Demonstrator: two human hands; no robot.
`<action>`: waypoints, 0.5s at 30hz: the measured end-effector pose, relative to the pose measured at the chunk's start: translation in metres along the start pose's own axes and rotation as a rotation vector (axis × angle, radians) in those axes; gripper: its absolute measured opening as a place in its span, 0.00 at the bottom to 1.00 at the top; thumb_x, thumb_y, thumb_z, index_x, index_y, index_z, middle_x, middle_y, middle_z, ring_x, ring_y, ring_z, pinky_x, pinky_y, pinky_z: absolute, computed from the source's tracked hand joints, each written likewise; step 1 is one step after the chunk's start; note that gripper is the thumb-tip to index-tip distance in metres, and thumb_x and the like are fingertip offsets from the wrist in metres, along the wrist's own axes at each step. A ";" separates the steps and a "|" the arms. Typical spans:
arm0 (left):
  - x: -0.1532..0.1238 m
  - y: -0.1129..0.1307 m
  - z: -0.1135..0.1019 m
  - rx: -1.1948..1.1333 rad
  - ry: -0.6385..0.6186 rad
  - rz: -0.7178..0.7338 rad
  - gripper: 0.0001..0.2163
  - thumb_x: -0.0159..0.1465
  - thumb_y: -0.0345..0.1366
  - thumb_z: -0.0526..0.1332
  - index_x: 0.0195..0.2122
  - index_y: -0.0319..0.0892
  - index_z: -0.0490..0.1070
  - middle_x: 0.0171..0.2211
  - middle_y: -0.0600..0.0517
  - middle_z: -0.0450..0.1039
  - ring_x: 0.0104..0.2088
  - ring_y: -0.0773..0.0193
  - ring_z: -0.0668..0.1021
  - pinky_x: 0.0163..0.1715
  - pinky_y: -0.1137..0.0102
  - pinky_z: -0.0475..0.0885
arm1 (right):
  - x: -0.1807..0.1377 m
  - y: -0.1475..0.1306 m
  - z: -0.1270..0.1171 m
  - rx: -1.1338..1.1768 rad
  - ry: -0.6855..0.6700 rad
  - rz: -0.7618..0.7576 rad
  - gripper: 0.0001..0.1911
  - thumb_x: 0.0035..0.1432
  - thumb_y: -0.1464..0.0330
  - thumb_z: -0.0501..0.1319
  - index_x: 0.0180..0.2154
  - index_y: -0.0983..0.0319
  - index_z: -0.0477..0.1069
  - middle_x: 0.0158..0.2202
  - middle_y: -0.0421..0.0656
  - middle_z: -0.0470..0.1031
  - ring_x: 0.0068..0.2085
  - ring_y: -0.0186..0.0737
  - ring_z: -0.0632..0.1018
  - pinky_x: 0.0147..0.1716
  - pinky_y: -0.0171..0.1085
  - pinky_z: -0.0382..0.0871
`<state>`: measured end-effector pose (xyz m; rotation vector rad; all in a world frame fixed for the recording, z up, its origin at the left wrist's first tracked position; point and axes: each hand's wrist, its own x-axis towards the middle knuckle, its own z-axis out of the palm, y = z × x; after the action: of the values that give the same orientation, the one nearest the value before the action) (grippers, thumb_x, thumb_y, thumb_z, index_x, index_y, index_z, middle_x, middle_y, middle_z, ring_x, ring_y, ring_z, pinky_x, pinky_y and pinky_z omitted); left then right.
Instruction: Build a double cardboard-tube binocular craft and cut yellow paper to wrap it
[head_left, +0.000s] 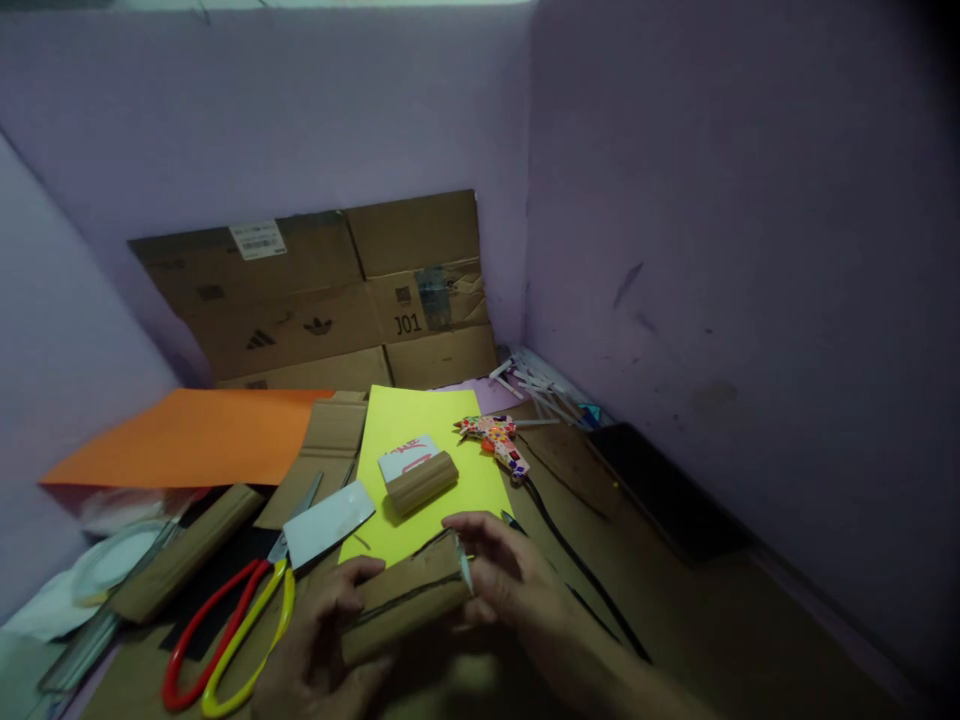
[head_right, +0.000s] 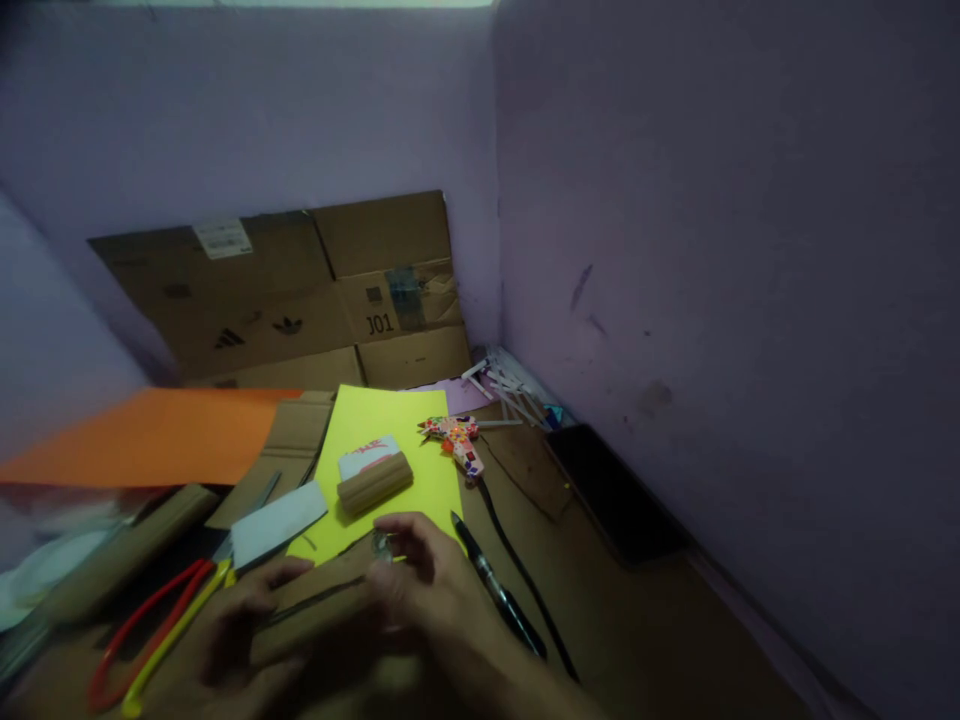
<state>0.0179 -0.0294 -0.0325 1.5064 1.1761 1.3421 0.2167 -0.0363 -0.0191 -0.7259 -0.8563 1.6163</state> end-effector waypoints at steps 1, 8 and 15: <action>0.001 0.000 -0.004 0.053 -0.036 0.077 0.11 0.48 0.32 0.70 0.31 0.46 0.70 0.43 0.49 0.76 0.46 0.52 0.77 0.42 0.66 0.75 | 0.000 -0.002 -0.002 0.042 -0.006 0.072 0.27 0.47 0.52 0.66 0.44 0.61 0.68 0.38 0.45 0.72 0.35 0.39 0.76 0.32 0.38 0.71; -0.005 0.013 -0.008 0.351 -0.309 0.462 0.15 0.54 0.21 0.59 0.38 0.48 0.69 0.48 0.47 0.71 0.48 0.55 0.75 0.47 0.65 0.71 | 0.003 -0.009 -0.002 -0.069 0.037 0.348 0.20 0.40 0.60 0.70 0.34 0.63 0.72 0.28 0.40 0.70 0.28 0.36 0.74 0.23 0.36 0.73; -0.006 0.013 -0.014 0.156 -0.323 0.201 0.20 0.57 0.41 0.62 0.51 0.49 0.67 0.57 0.46 0.64 0.57 0.49 0.66 0.54 0.60 0.65 | 0.000 -0.005 -0.004 -0.432 0.007 0.030 0.13 0.44 0.65 0.67 0.35 0.61 0.73 0.29 0.38 0.69 0.30 0.35 0.70 0.28 0.33 0.65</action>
<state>0.0058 -0.0386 -0.0202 1.9132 0.9598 1.0977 0.2231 -0.0346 -0.0169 -1.0468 -1.2133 1.4665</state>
